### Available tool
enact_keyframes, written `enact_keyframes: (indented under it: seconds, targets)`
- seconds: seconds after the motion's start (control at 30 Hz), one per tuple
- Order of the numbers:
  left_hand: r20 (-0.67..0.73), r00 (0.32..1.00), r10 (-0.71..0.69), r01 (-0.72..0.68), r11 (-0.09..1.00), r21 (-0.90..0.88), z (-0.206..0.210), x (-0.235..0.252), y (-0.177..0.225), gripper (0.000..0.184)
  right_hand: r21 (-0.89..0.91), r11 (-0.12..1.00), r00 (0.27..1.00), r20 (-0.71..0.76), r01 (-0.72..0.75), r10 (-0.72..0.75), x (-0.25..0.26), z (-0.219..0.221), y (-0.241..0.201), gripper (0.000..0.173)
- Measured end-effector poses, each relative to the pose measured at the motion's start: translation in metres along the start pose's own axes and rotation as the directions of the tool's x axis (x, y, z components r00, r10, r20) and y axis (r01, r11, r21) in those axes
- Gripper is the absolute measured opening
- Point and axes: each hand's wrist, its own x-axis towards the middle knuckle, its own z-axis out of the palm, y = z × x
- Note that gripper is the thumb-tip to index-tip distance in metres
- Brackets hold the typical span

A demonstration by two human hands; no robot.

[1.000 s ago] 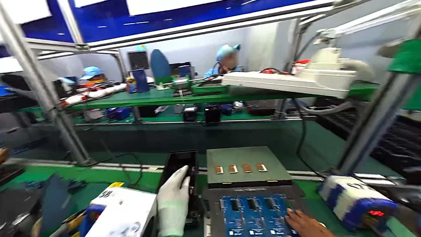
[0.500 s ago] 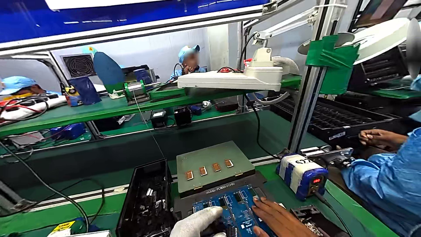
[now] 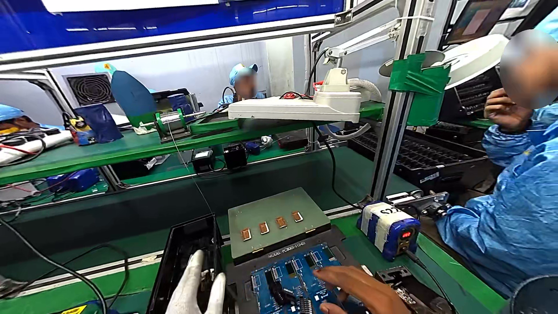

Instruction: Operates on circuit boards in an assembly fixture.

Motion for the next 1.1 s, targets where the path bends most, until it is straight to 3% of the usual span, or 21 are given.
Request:
enact_keyframes:
  seconds: [0.1, 0.17, 0.23, 0.33, 0.47, 0.57, 0.63, 0.8, 0.9, 1.1]
  targets:
    - [-0.027, 1.0, -0.006, 0.014, 0.949, 0.315, 0.007, 0.006, -0.019, 0.079, 0.098, 0.995, 0.982, 0.186, 0.01, -0.028, 0.019, 0.003, 0.005, 0.032]
    - [-0.027, 0.999, 0.025, -0.011, 0.908, 0.419, 0.012, 0.006, -0.029, 0.075, 0.113, 0.994, 0.953, 0.3, 0.004, -0.038, 0.031, 0.008, 0.013, 0.035]
    - [-0.002, 0.996, 0.086, -0.079, 0.923, 0.377, 0.013, 0.005, -0.025, 0.063, 0.106, 0.994, 0.92, 0.388, 0.012, -0.052, 0.041, 0.011, 0.016, 0.04]
    - [0.115, 0.965, 0.235, -0.248, 0.962, 0.11, 0.01, 0.002, -0.003, 0.047, 0.09, 0.995, 0.896, 0.439, 0.032, -0.068, 0.046, 0.012, 0.015, 0.037]
    - [0.312, 0.872, 0.376, -0.335, 0.925, -0.178, 0.029, -0.006, 0.014, 0.042, 0.059, 0.998, 0.942, 0.335, 0.011, -0.03, 0.044, 0.004, 0.021, 0.035]
    - [0.482, 0.79, 0.378, -0.374, 0.921, -0.108, 0.04, -0.004, 0.026, 0.039, 0.08, 0.995, 0.985, 0.163, -0.065, 0.051, 0.042, -0.001, 0.031, 0.022]
    - [0.511, 0.777, 0.367, -0.385, 0.92, -0.074, 0.042, -0.001, 0.031, 0.034, 0.085, 0.991, 0.992, 0.087, -0.102, 0.095, 0.041, -0.001, 0.04, 0.018]
    - [0.448, 0.814, 0.369, -0.347, 0.928, -0.134, 0.045, -0.004, 0.022, 0.029, 0.018, 0.986, 0.986, 0.017, -0.164, 0.164, 0.037, 0.003, 0.05, 0.02]
    - [0.347, 0.876, 0.334, -0.275, 0.938, -0.209, 0.048, -0.007, 0.015, 0.03, -0.006, 0.99, 0.989, 0.015, -0.144, 0.144, 0.036, 0.005, 0.053, 0.024]
    - [0.248, 0.914, 0.32, -0.222, 0.908, -0.355, 0.05, -0.009, 0.013, 0.027, -0.021, 0.994, 0.995, 0.012, -0.103, 0.103, 0.039, 0.005, 0.056, 0.025]
